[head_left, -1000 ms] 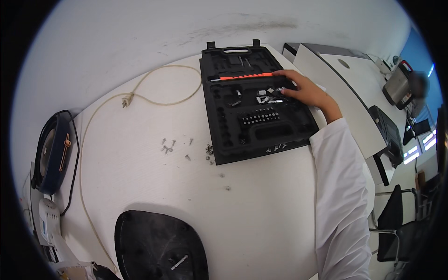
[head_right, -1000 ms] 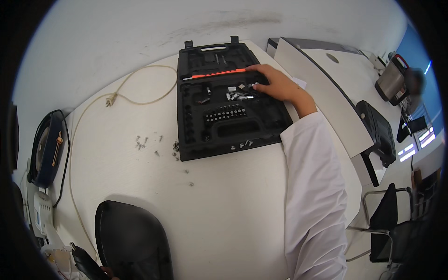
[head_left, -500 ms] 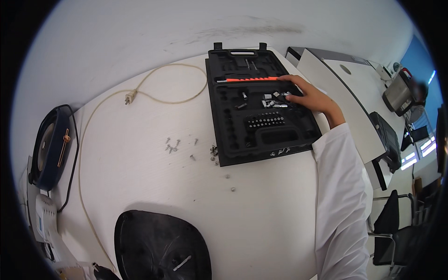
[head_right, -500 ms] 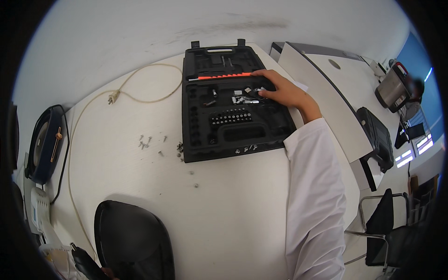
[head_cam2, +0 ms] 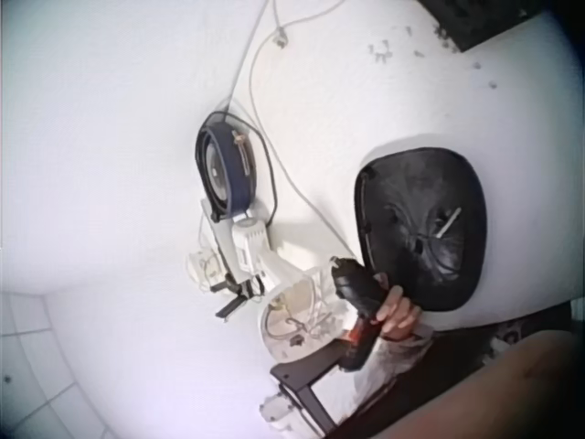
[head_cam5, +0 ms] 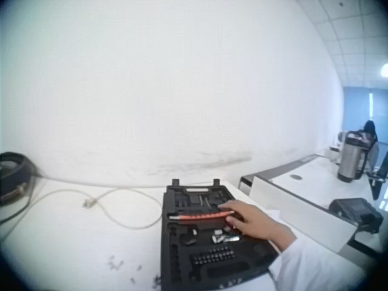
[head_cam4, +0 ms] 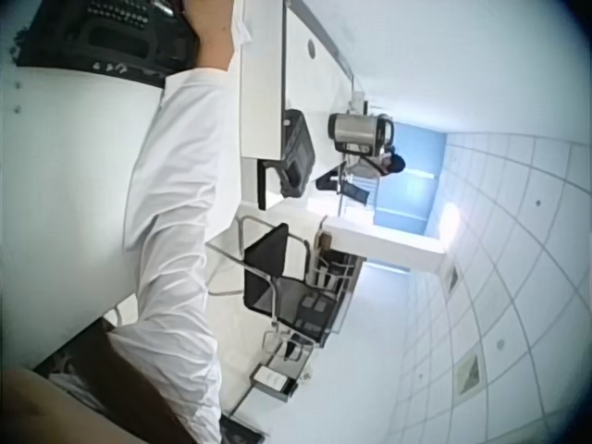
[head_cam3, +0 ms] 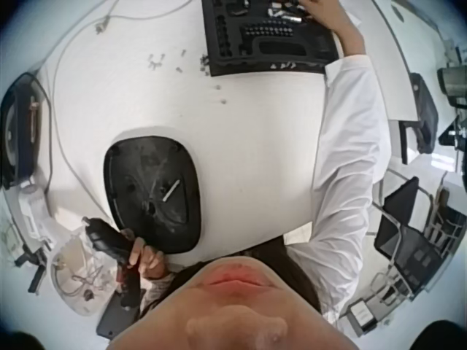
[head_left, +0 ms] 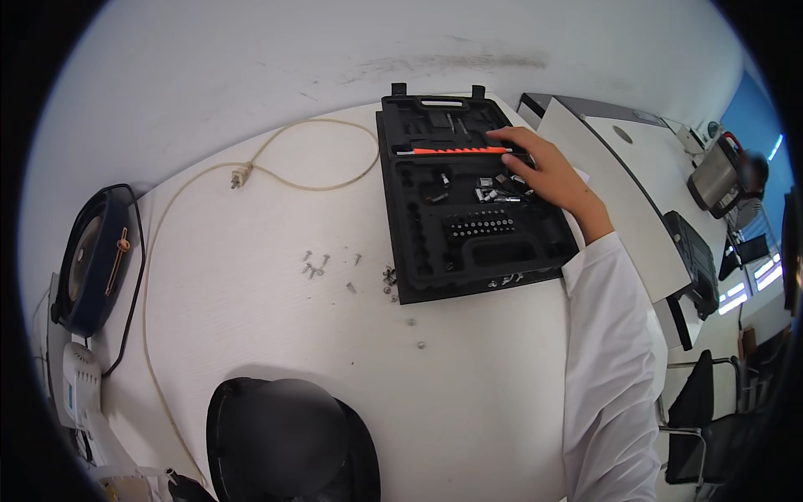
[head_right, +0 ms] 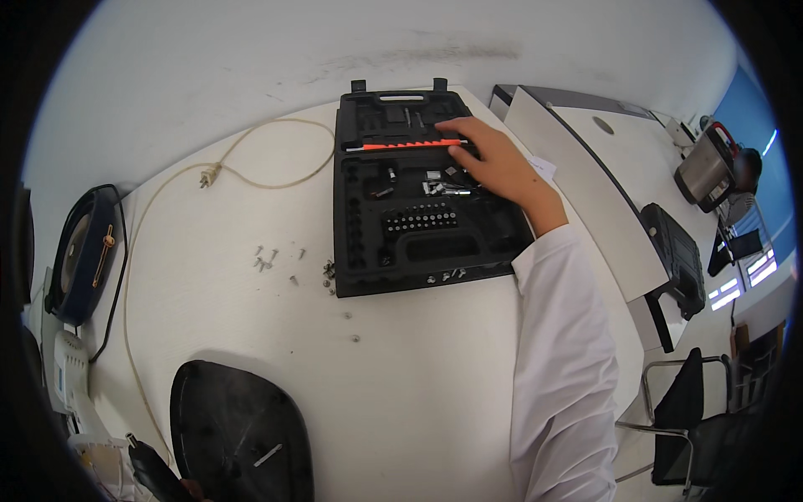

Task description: The person uses a cordless electric screwdriver to remove and install screws on a white plastic housing and a black cover. They handle small screws, select bits from a toolkit, and manipulate wires inside the housing. The person also picks up and sets down multiple screwdrivers on the table.

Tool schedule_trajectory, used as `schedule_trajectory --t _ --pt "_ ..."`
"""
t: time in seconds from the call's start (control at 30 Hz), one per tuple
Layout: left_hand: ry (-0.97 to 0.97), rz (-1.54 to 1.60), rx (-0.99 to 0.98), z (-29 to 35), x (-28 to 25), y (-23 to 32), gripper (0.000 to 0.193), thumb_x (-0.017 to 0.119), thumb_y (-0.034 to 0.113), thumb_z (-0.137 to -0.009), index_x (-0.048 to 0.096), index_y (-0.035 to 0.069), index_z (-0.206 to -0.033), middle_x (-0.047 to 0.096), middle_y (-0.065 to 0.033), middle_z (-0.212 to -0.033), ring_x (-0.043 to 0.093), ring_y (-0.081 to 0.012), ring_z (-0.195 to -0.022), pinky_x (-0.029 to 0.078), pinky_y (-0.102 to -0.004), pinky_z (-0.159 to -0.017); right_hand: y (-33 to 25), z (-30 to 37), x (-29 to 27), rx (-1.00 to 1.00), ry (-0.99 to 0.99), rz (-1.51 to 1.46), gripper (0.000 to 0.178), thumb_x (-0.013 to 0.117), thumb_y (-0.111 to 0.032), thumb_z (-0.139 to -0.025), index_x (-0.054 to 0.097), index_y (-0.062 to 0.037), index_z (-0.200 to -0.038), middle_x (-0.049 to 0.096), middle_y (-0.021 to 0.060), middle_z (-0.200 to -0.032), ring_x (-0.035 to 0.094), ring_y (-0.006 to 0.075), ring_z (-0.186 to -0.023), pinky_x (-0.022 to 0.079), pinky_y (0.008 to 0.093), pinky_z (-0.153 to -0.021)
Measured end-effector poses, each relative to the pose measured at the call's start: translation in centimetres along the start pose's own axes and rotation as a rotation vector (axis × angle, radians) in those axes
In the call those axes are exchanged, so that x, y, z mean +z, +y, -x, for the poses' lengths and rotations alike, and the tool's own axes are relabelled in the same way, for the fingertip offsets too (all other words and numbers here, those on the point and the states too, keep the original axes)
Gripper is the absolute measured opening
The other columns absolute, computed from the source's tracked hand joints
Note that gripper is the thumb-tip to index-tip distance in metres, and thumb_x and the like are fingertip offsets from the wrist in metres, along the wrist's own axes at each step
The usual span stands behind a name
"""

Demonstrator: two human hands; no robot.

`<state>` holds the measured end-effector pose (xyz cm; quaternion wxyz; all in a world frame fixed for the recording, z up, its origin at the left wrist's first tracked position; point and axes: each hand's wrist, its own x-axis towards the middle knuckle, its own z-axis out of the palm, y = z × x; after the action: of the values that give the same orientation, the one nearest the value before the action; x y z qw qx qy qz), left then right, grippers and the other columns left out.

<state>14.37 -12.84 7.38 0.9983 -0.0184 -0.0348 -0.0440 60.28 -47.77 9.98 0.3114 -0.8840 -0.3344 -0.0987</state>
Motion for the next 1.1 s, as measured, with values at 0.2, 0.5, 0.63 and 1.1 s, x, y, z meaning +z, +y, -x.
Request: schedule_trajectory --t 0.2,0.5,0.63,1.1 --pt "0.007 -0.008 -0.009 0.4 -0.3 0.5 0.088 0.071 0.013 -0.071 0.019 0.007 -0.141 0.049 -0.0087 -0.096 0.053 -0.0194 -0.072 0.034 -0.0313 -0.065 0.0 -0.3 2.6 -0.093 0.012 0.201 0.032 0.053 -0.022 -0.087 0.051 -0.0050 -0.114 0.051 0.0112 -0.118 0.051 0.0286 -0.106 0.042 0.0350 -0.089" --pt "0.007 -0.058 -0.023 0.0 0.1 0.4 0.079 0.064 0.012 -0.078 0.019 0.008 -0.142 0.049 -0.0090 -0.096 0.053 -0.0190 -0.072 0.035 -0.0305 -0.064 0.2 0.1 2.4 0.011 -0.032 0.114 0.034 0.052 -0.026 -0.088 0.051 -0.0046 -0.115 0.050 0.0108 -0.118 0.050 0.0285 -0.107 0.041 0.0350 -0.089" --pt "-0.029 -0.051 -0.058 0.0 -0.5 0.6 0.076 0.061 0.011 -0.080 0.019 0.009 -0.142 0.049 -0.0090 -0.097 0.053 -0.0194 -0.073 0.035 -0.0312 -0.065 0.9 0.2 2.2 -0.037 -0.025 0.185 0.036 0.049 -0.028 -0.090 0.049 -0.0047 -0.117 0.049 0.0115 -0.121 0.048 0.0289 -0.110 0.037 0.0357 -0.093" --pt "0.046 0.012 -0.055 0.5 -0.9 -0.9 0.044 0.040 0.044 -0.091 0.045 0.010 -0.117 0.044 -0.0056 -0.084 0.042 -0.0148 -0.069 0.033 -0.0276 -0.065 5.5 0.9 -0.8 0.064 -0.004 -0.282 0.047 0.033 -0.030 -0.098 0.034 -0.0023 -0.136 0.038 0.0115 -0.138 0.034 0.0195 -0.128 0.020 0.0299 -0.107"
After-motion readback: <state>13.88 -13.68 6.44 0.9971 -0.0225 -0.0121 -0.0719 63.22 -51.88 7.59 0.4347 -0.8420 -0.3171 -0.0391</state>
